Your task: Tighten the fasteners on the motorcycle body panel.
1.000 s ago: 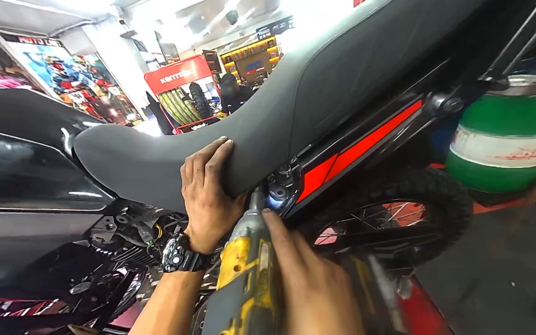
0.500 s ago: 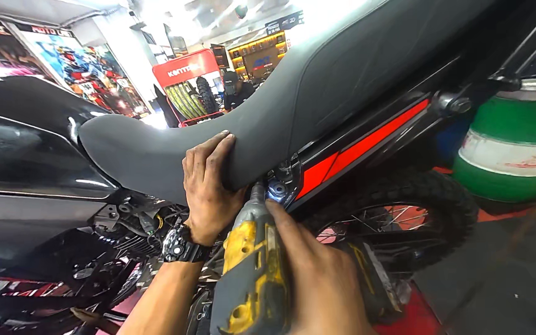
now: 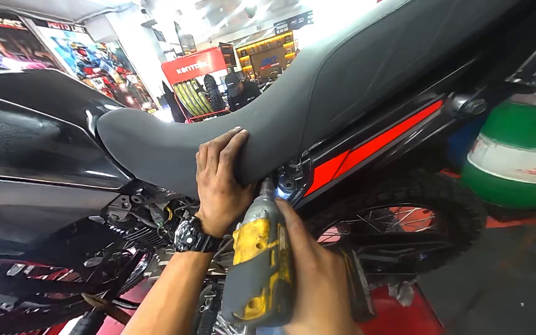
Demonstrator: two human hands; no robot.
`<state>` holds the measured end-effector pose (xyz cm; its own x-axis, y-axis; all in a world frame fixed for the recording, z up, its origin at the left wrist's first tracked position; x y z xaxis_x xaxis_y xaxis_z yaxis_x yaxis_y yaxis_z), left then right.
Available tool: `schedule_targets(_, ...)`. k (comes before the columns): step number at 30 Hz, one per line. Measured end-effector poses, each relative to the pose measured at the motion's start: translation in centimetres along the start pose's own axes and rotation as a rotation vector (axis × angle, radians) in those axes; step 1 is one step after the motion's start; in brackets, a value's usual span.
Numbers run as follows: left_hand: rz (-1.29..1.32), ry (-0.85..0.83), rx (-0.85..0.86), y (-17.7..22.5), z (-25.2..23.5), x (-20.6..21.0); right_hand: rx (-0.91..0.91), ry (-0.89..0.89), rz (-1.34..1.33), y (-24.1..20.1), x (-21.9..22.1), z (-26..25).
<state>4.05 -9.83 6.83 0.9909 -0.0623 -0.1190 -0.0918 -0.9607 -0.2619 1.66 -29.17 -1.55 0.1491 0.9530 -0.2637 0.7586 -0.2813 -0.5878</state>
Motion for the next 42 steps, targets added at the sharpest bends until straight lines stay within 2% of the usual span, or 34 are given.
schedule_targets(5, 0.022, -0.022, -0.009, -0.2, 0.0, 0.0, 0.006, 0.014, 0.036, -0.3, 0.0, 0.2)
schedule_targets(11, 0.005, -0.017, -0.014, -0.4, 0.1, 0.0, -0.101, 0.013, 0.037, 0.6, 0.6, 0.9)
schedule_targets(17, 0.07, -0.031, -0.023, -0.6, 0.4, -0.1, -0.138, -0.003, 0.021, -0.5, -0.5, 2.4)
schedule_targets(22, 0.041, -0.15, -0.03, -0.6, 0.1, -0.5, -0.099, -0.004, -0.222, 0.8, -2.2, 6.1)
schedule_targets(27, 0.041, -0.194, 0.087, -1.5, -0.3, -0.4, -0.054, -0.017, -0.412, 1.5, -3.8, 8.8)
schedule_targets(33, 0.103, -0.134, 0.037, -1.6, -0.1, -0.1, -0.078, -0.005, -0.402, 1.0, -5.3, 8.0)
schedule_targets(38, 0.078, -0.109, 0.023, -1.3, 0.0, -0.3, -0.12, 0.01, -0.354, 1.4, -4.1, 6.4)
schedule_targets(42, 0.042, -0.09, -0.018, -0.8, -0.2, -0.3, -0.095, 0.02, -0.169, 1.2, -2.2, 3.7)
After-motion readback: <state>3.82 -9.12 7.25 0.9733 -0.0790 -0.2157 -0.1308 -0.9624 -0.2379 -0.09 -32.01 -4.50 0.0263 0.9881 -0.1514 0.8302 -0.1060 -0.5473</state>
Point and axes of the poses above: each hand's wrist, its own z-axis away from the middle knuckle, its own x-axis out of the palm, y = z × x, the point moved 4 cm from there along -z, towards the middle knuckle, and after that the axes turned 10 degrees about y, right-handed, at the moved point
